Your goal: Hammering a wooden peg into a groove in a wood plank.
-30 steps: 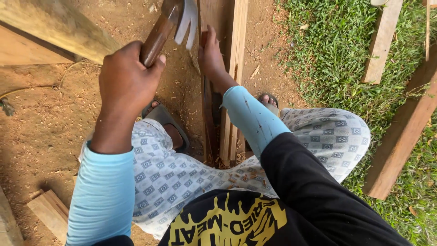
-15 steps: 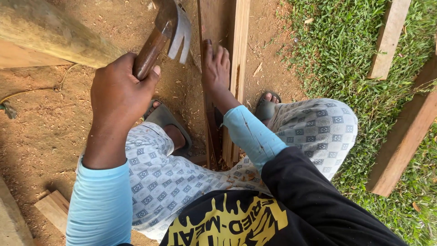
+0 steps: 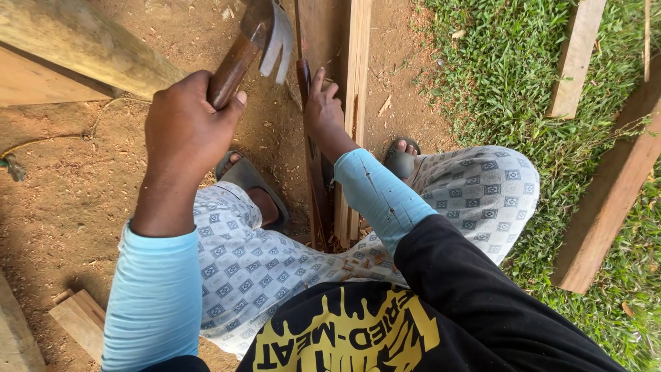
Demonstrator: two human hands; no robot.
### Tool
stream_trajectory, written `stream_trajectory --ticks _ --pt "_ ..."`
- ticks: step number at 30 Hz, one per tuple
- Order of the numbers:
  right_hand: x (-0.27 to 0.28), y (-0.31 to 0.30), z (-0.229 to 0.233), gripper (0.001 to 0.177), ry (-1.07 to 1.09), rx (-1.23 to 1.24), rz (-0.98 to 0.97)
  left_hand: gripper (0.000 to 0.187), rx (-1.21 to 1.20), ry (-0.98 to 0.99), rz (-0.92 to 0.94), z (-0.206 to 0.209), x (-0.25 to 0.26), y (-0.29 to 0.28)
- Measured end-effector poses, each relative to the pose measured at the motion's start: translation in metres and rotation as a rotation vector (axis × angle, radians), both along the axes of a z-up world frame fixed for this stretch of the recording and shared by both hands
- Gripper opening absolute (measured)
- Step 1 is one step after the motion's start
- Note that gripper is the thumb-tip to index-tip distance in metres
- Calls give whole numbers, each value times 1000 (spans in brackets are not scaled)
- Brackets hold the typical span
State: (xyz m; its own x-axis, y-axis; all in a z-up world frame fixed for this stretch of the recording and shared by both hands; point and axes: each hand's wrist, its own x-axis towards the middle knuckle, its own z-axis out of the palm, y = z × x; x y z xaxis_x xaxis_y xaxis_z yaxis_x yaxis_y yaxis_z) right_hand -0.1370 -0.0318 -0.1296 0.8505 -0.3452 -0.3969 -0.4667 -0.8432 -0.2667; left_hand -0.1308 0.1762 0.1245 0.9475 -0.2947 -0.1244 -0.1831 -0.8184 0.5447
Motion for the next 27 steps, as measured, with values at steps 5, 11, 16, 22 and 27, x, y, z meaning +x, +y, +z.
stream_trajectory --ticks 5,11,16,22,27 --pt "-1 -8 -1 99 -26 117 -58 27 25 45 13 2 -1 -1" --pt "-2 -37 54 107 -280 121 -38 25 -28 44 -1 -4 2 6" --pt "-27 -88 207 81 -428 283 -27 26 -34 12 -4 -10 4 9" --pt "-51 -122 223 15 -596 1504 -161 27 -30 -5 -12 -7 4 8" --pt "-54 -165 186 14 -645 1496 59 28 3 -3 -13 -2 -5 5"
